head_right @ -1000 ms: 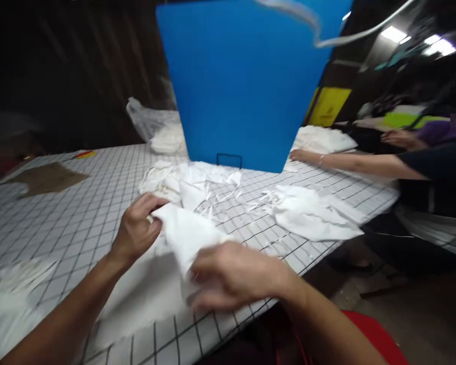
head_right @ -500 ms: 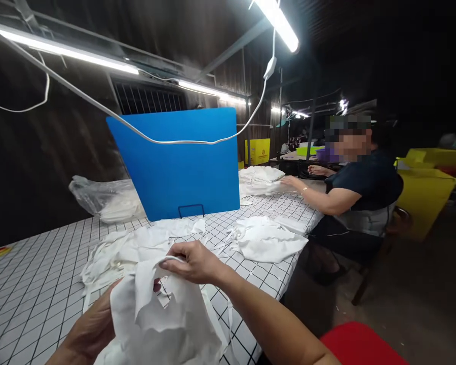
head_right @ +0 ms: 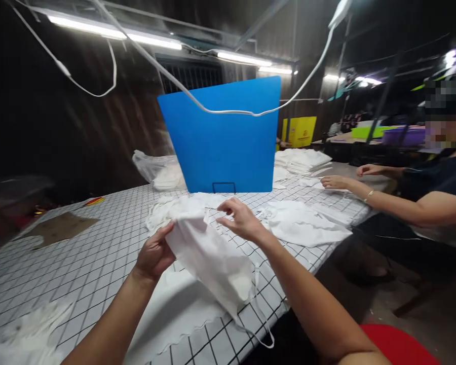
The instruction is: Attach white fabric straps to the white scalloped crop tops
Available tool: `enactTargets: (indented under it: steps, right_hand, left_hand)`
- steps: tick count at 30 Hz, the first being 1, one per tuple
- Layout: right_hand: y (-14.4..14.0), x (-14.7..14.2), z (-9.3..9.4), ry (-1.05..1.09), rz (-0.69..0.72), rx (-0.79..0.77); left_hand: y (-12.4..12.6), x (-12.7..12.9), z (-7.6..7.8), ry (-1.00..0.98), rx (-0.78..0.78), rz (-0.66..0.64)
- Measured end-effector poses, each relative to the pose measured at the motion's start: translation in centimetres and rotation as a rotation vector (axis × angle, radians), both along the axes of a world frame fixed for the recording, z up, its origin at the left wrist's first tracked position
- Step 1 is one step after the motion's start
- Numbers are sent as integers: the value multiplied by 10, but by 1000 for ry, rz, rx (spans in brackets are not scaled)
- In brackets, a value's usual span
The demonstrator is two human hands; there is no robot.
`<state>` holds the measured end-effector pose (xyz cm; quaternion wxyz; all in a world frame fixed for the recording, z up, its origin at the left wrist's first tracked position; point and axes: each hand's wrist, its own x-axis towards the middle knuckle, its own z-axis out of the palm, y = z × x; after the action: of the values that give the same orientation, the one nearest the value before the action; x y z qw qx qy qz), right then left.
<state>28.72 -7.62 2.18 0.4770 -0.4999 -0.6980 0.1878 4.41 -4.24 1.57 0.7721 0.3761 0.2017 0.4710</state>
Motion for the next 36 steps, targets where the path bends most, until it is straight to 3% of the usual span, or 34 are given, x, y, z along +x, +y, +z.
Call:
enactTargets:
  steps: [4,6,11,14,19,24,30,36]
  right_hand:
    - [-11,-4,-3,270,189,-271]
    - [-14,-15,-3,370,240,-332]
    - [-8,-37,1,456,366,-304]
    - [-2,-33,4,659,334,-294]
    - [6,-30,8,819,267,-331]
    - [13,-34,11,974,276,-263]
    - [17,-26,10,1043,217,-324]
    - [13,-27,3,1091,339,-384]
  left_hand:
    - [7,-5,-4,9,88,8]
    - [7,-6,-6,45,150,-18]
    - [7,-6,-9,189,327,-143]
    - [10,-11,-13,181,357,-133]
    - [9,-5,-31,274,353,-243]
    - [1,10,-46,307,241,-208]
    - [15,-7,-31,143,110,-136]
    - [18,-16,-19,192,226,-182]
